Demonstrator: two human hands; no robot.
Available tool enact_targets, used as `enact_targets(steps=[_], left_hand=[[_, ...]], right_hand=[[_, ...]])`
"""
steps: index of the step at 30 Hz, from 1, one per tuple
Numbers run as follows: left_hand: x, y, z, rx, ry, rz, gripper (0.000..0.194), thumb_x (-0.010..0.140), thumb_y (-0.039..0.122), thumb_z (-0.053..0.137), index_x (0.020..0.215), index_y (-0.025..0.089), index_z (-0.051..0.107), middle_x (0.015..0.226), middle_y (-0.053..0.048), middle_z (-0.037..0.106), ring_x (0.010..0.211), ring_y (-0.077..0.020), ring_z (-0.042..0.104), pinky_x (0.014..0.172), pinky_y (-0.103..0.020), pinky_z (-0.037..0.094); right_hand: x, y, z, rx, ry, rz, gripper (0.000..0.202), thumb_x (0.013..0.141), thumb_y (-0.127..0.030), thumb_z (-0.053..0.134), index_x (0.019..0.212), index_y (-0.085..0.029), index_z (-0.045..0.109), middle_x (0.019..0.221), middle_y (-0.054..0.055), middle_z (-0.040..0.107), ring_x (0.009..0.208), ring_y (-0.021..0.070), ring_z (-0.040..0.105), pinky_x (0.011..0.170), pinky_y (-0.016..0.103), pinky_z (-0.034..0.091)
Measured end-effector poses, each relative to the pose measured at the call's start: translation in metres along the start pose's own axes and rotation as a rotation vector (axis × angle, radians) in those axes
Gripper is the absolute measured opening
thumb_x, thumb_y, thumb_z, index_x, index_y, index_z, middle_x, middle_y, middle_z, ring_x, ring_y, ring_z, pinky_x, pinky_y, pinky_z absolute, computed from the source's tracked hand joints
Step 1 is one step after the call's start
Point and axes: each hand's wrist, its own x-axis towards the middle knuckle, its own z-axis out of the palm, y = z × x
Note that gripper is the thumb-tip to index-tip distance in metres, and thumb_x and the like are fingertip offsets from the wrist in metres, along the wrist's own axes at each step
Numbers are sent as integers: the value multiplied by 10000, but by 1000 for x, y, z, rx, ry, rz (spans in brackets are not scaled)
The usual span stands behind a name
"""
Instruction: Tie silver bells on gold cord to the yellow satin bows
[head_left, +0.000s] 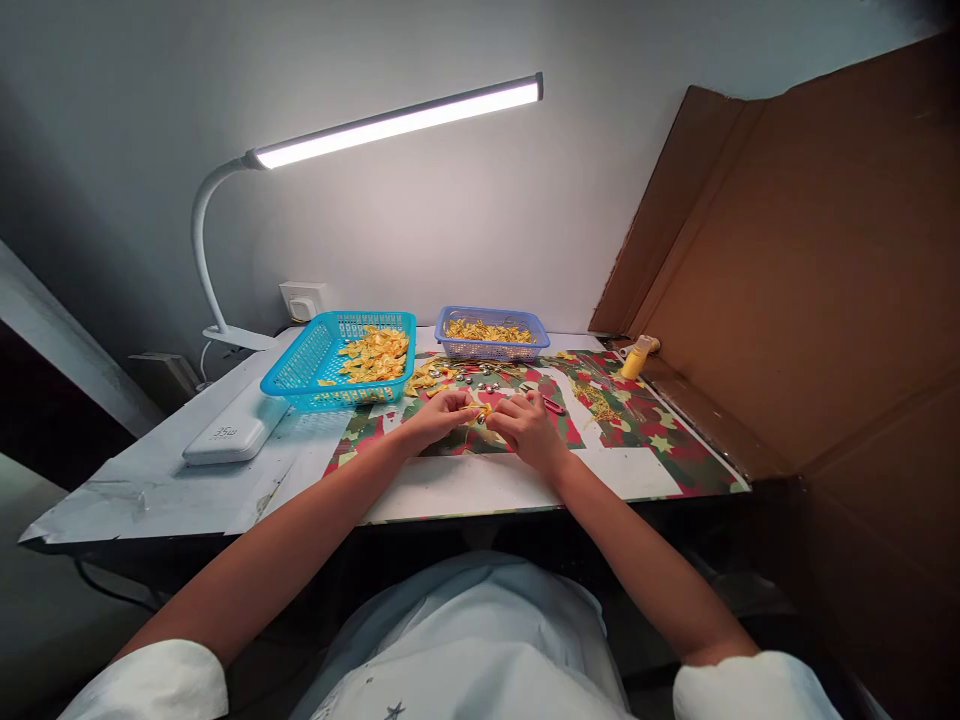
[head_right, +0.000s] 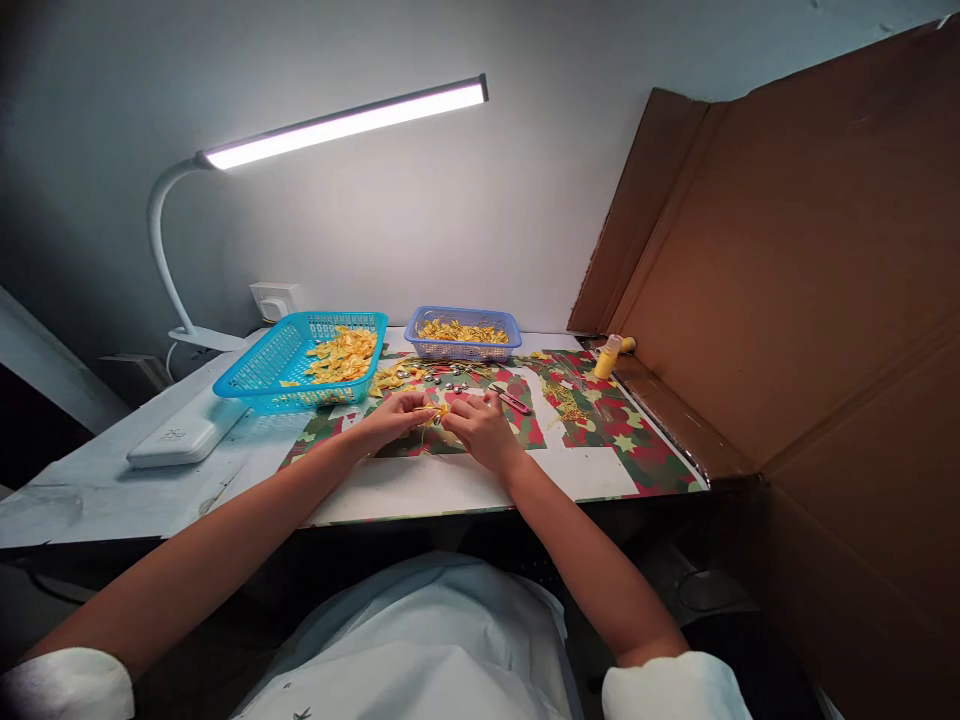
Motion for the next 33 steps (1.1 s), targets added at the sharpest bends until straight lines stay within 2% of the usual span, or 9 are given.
enact_targets(steps=[10, 16, 18, 22, 25, 28, 33], left_hand=[[-3, 0, -3, -27, 31, -3, 435, 666, 555, 723, 695, 158, 546, 549, 63, 367, 479, -60, 280, 431, -206, 165], [-5, 4, 0, -45, 93, -28, 449, 660, 561, 729, 676, 172, 506, 516, 85, 316, 439, -47, 218, 400, -198, 124], [-5, 5, 1, -59, 110, -38, 461, 654, 560, 733, 654, 175, 479, 510, 87, 318, 430, -42, 218, 394, -195, 120], [-3, 3, 1, -86, 131, -62, 456, 655, 551, 736, 666, 179, 473, 504, 90, 331, 412, -39, 236, 385, -185, 131], [-2, 1, 0, -102, 136, -69, 438, 651, 542, 742, 700, 172, 512, 508, 85, 361, 402, -40, 273, 380, -181, 146], [-1, -1, -1, -118, 136, -62, 436, 639, 539, 748, 716, 167, 536, 512, 75, 399, 399, -42, 312, 384, -182, 165], [1, -4, -1, -130, 162, -42, 457, 596, 536, 768, 662, 168, 507, 518, 69, 423, 420, -44, 321, 400, -182, 199]], right_hand=[[-1, -4, -5, 167, 123, 69, 311, 1015, -287, 363, 838, -228, 612, 856, 24, 680, 811, 173, 541, 811, 354, 263], [-4, -5, 3, 104, 248, 64, 161, 934, -285, 531, 811, -221, 610, 857, 29, 679, 830, 192, 535, 834, 384, 268], [-5, -4, 7, 78, 238, 32, 163, 934, -227, 517, 806, -237, 617, 863, 17, 679, 837, 188, 525, 851, 396, 265], [-2, -5, 17, 103, 138, 14, 238, 948, -168, 476, 835, -301, 637, 938, -1, 673, 875, 187, 517, 898, 410, 276], [3, -4, 26, 173, 61, -11, 214, 928, -188, 509, 889, -350, 643, 952, -13, 674, 912, 188, 539, 928, 414, 311], [7, -1, 31, 315, 22, -21, 166, 899, -220, 567, 820, -342, 648, 943, -19, 681, 946, 193, 567, 938, 419, 346], [6, -6, 22, 314, 46, -37, 185, 944, -289, 527, 860, -350, 680, 1004, -30, 715, 1022, 197, 566, 999, 440, 348]])
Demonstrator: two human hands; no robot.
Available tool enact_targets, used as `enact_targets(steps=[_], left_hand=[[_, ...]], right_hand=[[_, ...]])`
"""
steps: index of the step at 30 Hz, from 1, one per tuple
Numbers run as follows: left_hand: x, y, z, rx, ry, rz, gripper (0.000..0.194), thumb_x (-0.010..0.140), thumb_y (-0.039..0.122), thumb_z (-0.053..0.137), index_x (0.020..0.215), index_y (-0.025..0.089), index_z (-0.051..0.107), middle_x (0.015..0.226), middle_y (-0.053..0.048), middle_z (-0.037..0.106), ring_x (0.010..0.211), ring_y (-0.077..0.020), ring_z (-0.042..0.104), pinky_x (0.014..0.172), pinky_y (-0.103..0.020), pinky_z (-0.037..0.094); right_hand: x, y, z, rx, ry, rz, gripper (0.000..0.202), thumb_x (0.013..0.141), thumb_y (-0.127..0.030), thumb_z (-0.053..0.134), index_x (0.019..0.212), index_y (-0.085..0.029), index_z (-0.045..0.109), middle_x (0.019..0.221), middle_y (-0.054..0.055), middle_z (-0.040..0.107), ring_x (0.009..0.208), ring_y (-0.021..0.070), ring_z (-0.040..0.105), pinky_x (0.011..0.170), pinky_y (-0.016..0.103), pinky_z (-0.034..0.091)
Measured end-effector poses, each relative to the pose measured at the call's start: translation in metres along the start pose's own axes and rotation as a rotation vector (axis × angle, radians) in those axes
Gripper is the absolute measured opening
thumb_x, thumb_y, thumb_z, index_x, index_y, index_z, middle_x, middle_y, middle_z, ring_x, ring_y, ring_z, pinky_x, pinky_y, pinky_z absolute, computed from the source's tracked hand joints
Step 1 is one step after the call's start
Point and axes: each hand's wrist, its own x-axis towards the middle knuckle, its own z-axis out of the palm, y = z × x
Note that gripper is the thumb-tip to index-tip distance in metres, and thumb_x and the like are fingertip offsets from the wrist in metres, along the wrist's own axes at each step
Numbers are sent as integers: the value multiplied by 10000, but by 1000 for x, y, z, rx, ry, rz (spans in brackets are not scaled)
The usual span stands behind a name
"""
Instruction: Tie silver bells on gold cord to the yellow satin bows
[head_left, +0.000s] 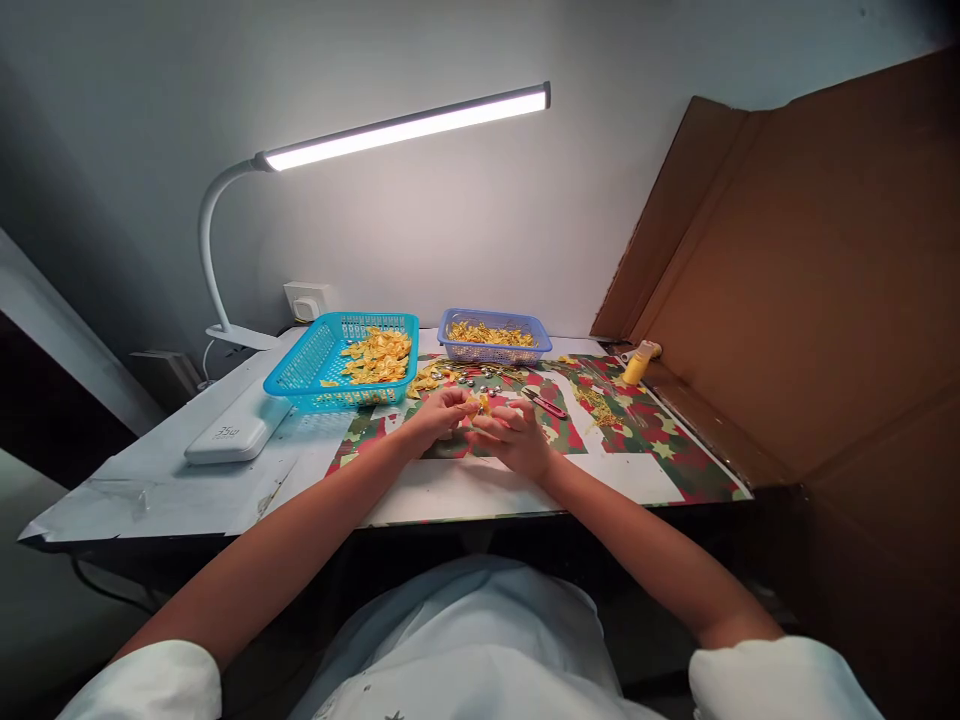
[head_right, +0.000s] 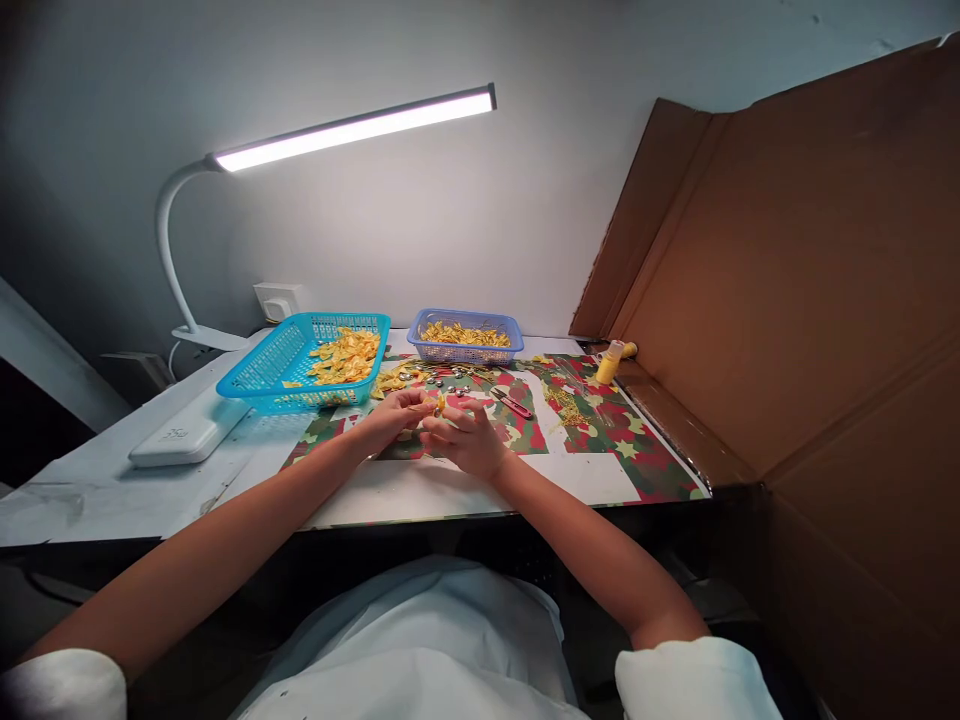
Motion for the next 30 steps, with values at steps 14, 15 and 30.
enact_targets(steps=[14, 15, 30], left_hand=[[-1, 4, 5, 152, 37, 154, 399, 676, 485, 697, 586, 173, 465, 536, 54, 437, 476, -64, 340, 439, -190, 258], [-1, 4, 6, 169, 32, 178, 396, 683, 486, 689, 583, 171, 470, 548, 48, 450, 493, -68, 355, 455, -192, 272], [-10, 5, 15, 390, 114, 427, 287, 759, 354, 664, 587, 176, 517, 553, 38, 441, 537, -99, 328, 522, -233, 247]], right_hand=[[-4, -20, -12, 305, 154, 64, 267, 956, -387, 466, 881, -244, 679, 777, 57, 709, 738, 202, 610, 736, 368, 468], [-4, -19, -12, 331, 213, 137, 266, 952, -401, 464, 881, -238, 663, 755, 53, 687, 704, 196, 593, 707, 357, 465], [8, 0, 4, 835, 386, 750, 336, 681, -514, 721, 766, -196, 652, 523, -45, 432, 510, 115, 389, 500, 268, 354]])
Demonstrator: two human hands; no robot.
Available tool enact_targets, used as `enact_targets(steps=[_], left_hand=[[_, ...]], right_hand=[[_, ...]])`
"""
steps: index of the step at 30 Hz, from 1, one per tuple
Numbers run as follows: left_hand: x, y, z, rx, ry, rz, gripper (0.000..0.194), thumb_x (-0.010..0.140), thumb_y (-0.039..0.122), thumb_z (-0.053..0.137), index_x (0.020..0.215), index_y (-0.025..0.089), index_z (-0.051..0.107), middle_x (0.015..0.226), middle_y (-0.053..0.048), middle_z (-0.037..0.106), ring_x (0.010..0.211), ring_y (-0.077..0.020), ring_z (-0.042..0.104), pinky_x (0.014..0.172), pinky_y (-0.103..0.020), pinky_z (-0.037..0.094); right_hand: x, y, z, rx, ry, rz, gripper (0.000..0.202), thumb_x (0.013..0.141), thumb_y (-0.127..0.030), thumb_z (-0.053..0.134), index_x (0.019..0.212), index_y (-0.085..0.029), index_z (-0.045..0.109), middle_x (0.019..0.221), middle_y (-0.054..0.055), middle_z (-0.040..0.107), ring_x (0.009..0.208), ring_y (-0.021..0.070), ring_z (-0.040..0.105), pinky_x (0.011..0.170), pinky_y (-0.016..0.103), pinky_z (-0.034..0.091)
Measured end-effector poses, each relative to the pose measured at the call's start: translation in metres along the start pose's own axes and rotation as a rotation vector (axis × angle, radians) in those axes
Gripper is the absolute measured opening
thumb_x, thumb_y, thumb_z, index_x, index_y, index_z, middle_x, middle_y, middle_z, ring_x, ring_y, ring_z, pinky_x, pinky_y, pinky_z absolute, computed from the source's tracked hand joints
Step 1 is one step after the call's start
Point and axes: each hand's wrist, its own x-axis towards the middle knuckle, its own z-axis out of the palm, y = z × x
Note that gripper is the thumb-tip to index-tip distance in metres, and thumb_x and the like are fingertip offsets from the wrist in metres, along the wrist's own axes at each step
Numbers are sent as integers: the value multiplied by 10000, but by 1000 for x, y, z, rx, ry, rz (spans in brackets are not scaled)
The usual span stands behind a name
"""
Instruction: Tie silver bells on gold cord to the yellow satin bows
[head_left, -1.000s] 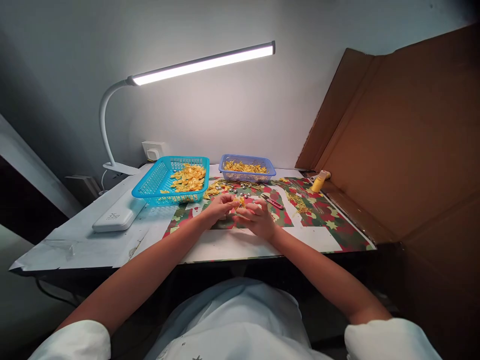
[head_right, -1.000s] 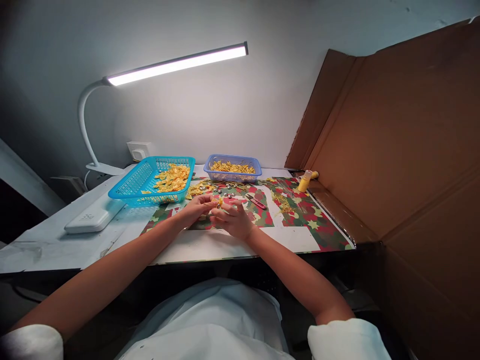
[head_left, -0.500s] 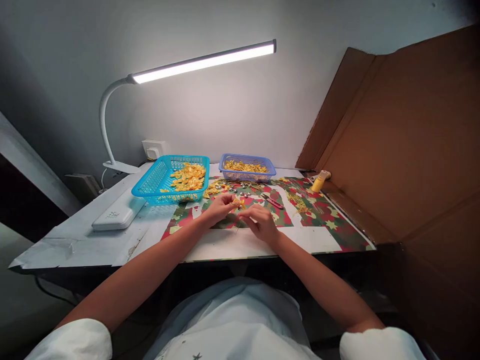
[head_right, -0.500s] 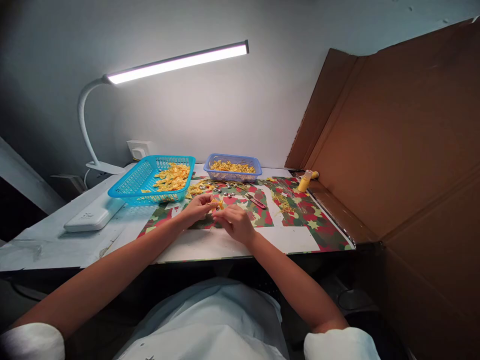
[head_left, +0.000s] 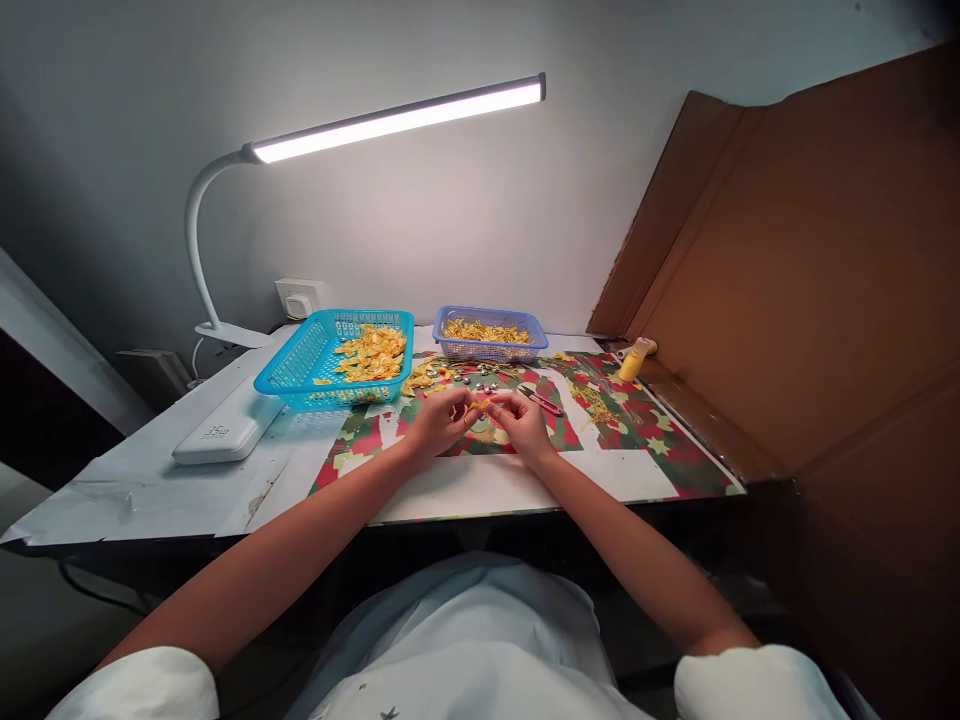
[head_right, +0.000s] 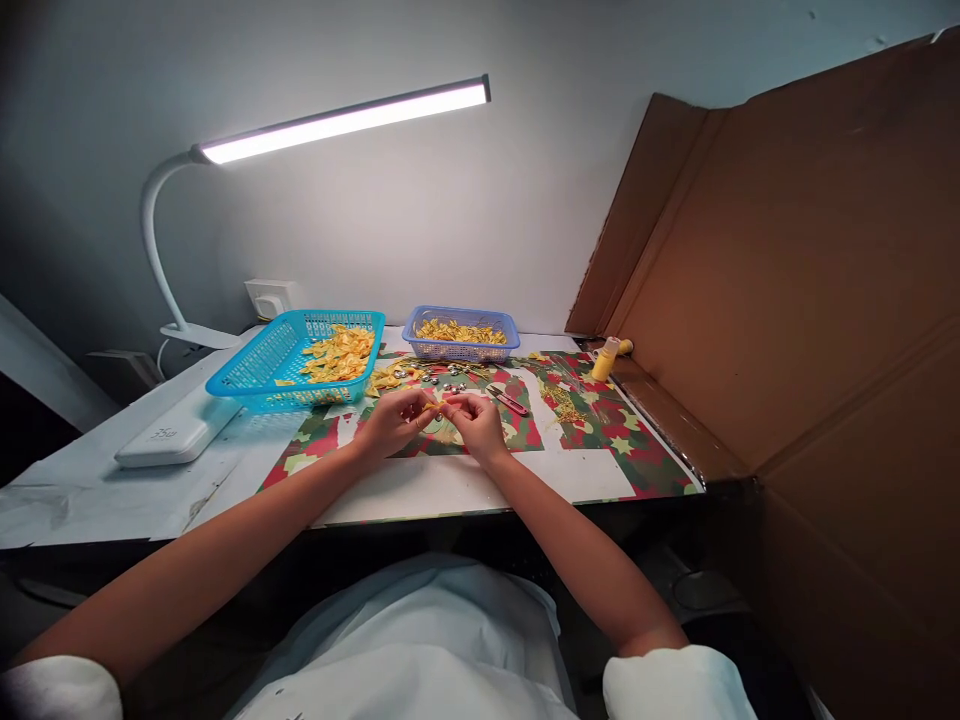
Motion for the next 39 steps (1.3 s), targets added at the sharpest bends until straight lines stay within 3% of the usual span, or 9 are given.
enact_targets(steps=[4, 8, 14, 21, 32, 39], left_hand=[[2, -1, 0, -40, -23, -20, 285, 762, 382, 660, 615, 168, 542, 567, 32, 458, 541, -97, 341, 516, -231, 251], [4, -2, 2, -140, -55, -71, 369, 754, 481, 642, 618, 168, 502, 575, 35, 445, 536, -91, 363, 512, -221, 284], [5, 1, 0, -241, -52, -133, 416, 723, 507, 658, 598, 175, 441, 552, 53, 419, 511, -72, 346, 500, -200, 288], [7, -10, -4, -218, -3, -190, 367, 697, 459, 661, 591, 178, 451, 518, 63, 430, 480, -64, 343, 476, -190, 267], [8, -10, -3, -174, -32, -247, 291, 675, 390, 639, 572, 181, 464, 483, 62, 468, 444, -59, 352, 440, -183, 256], [6, -10, 0, -199, -75, -265, 270, 681, 375, 639, 635, 179, 460, 558, 44, 534, 464, -59, 404, 437, -170, 316]], right_hand=[[2, -1, 0, 55, 35, 41, 371, 613, -544, 755, 642, -187, 656, 589, 6, 557, 575, 135, 461, 526, 275, 367], [1, -3, 1, 216, 10, 165, 390, 569, -536, 792, 655, -183, 651, 548, -34, 499, 505, 86, 384, 477, 239, 312], [2, -9, -3, 489, -78, 341, 412, 516, -479, 857, 710, -183, 646, 547, -67, 464, 489, 59, 401, 535, 230, 410], [5, -18, -17, 624, -14, 128, 298, 797, -501, 670, 776, -204, 652, 562, -70, 238, 494, 83, 290, 536, 251, 399], [-1, -24, -19, 530, -93, 41, 436, 749, -602, 667, 642, -210, 509, 587, -46, 298, 537, 103, 339, 552, 259, 358], [-4, -27, -18, 522, -182, 101, 205, 823, -409, 572, 771, -212, 554, 634, -30, 352, 548, 108, 323, 534, 247, 340]])
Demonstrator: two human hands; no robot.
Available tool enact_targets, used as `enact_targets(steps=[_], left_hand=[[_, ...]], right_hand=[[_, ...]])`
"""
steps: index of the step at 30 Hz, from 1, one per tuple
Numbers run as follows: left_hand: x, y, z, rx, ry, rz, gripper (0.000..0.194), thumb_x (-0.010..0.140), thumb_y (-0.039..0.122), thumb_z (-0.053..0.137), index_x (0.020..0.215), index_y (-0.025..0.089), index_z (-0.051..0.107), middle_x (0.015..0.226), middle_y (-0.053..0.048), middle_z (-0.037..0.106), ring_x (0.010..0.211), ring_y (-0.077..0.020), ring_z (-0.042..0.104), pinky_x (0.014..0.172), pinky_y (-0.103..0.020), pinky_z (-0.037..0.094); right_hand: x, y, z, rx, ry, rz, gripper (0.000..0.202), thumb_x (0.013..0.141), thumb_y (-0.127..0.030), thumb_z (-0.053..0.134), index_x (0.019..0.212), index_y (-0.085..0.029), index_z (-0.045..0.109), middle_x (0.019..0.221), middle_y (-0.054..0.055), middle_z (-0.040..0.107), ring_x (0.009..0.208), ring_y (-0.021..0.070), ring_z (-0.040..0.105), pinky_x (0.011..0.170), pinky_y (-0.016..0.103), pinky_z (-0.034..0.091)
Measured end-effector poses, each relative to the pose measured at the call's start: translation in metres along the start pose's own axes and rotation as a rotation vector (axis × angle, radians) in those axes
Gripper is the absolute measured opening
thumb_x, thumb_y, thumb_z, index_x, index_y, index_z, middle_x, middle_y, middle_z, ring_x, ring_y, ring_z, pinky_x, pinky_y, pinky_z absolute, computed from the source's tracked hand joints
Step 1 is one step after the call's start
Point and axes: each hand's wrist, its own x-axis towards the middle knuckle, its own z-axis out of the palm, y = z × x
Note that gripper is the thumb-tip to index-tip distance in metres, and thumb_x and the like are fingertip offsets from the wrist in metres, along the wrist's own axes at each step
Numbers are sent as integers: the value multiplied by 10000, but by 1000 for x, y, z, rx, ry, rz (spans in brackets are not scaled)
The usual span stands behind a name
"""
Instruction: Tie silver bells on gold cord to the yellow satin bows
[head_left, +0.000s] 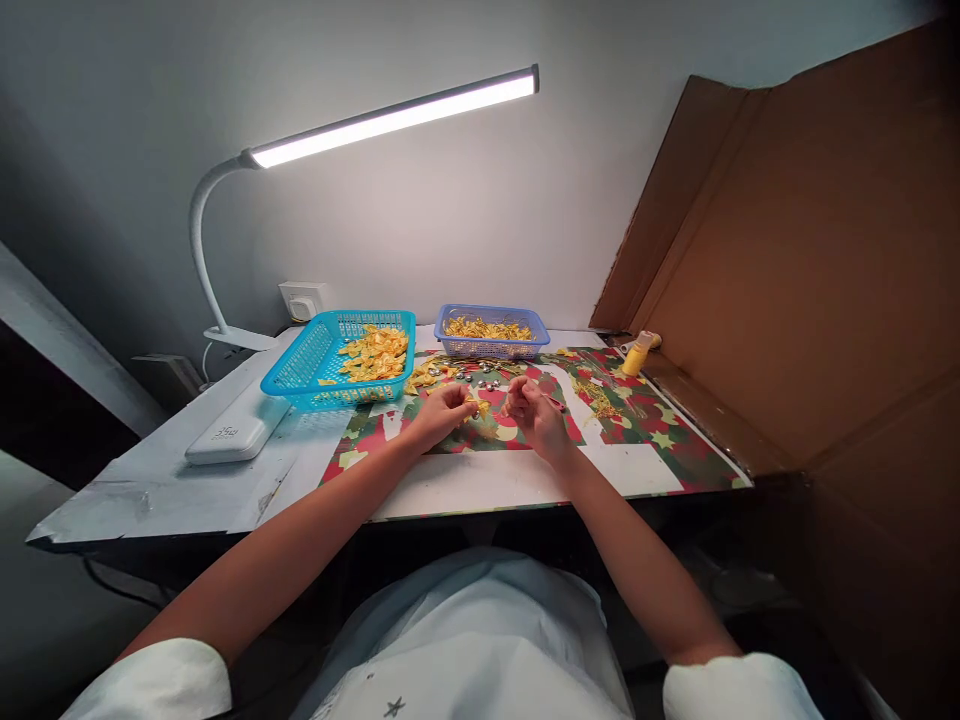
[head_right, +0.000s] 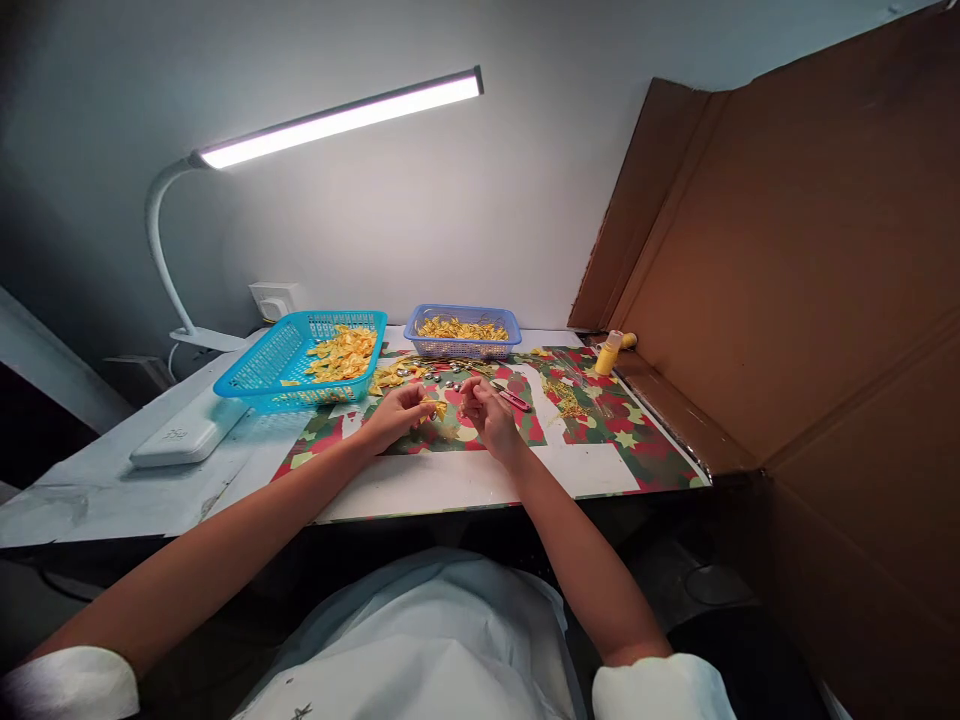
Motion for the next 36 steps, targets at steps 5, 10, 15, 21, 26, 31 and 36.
enact_targets(steps=[5, 10, 15, 21, 26, 31, 36], left_hand=[[0, -1, 0, -13, -55, 5, 246, 678, 343, 633, 810, 194, 488, 690, 29, 594, 541, -83, 494, 448, -165, 371], [-1, 0, -2, 32, -145, 19, 138, 661, 278, 625, 719, 161, 576, 640, 33, 552, 523, -70, 460, 464, -170, 364], [0, -3, -2, 66, -195, -2, 130, 664, 269, 643, 684, 143, 620, 578, 35, 552, 498, -67, 459, 475, -174, 366], [0, -6, -1, 59, -199, -60, 129, 660, 271, 628, 698, 147, 629, 535, 38, 550, 465, -80, 493, 440, -176, 368], [0, -3, -1, 36, -181, -114, 180, 680, 314, 637, 705, 137, 656, 515, 23, 576, 430, -92, 509, 431, -198, 397], [-1, -5, -3, 12, -177, -135, 196, 663, 313, 704, 708, 123, 700, 501, 12, 593, 436, -93, 513, 448, -201, 404], [-1, -9, -4, -12, -211, -149, 165, 642, 294, 737, 650, 133, 698, 551, -16, 633, 469, -104, 543, 452, -204, 422]], right_hand=[[2, 1, -4, -156, 0, -42, 198, 825, -405, 552, 776, -214, 532, 607, -42, 347, 532, 111, 316, 547, 262, 329], [8, -5, -12, -391, -128, -112, 395, 856, -575, 530, 837, -189, 615, 594, -44, 347, 550, 117, 336, 545, 271, 291], [13, -22, -7, -638, -227, -109, 450, 915, -569, 441, 800, -174, 624, 613, -30, 388, 560, 113, 340, 546, 268, 266], [16, -29, 13, -718, -237, -84, 295, 908, -440, 456, 783, -203, 579, 675, -18, 441, 607, 128, 379, 564, 260, 290], [18, -34, 30, -556, -290, 109, 125, 787, -218, 419, 862, -219, 519, 695, -30, 428, 628, 130, 389, 599, 253, 338], [27, -42, 41, -590, -492, 43, 150, 786, -185, 361, 688, -198, 474, 650, -23, 401, 594, 120, 364, 563, 248, 327], [39, -46, 42, -746, -576, -46, 209, 864, -250, 440, 846, -177, 635, 701, -1, 543, 642, 121, 489, 589, 237, 378]])
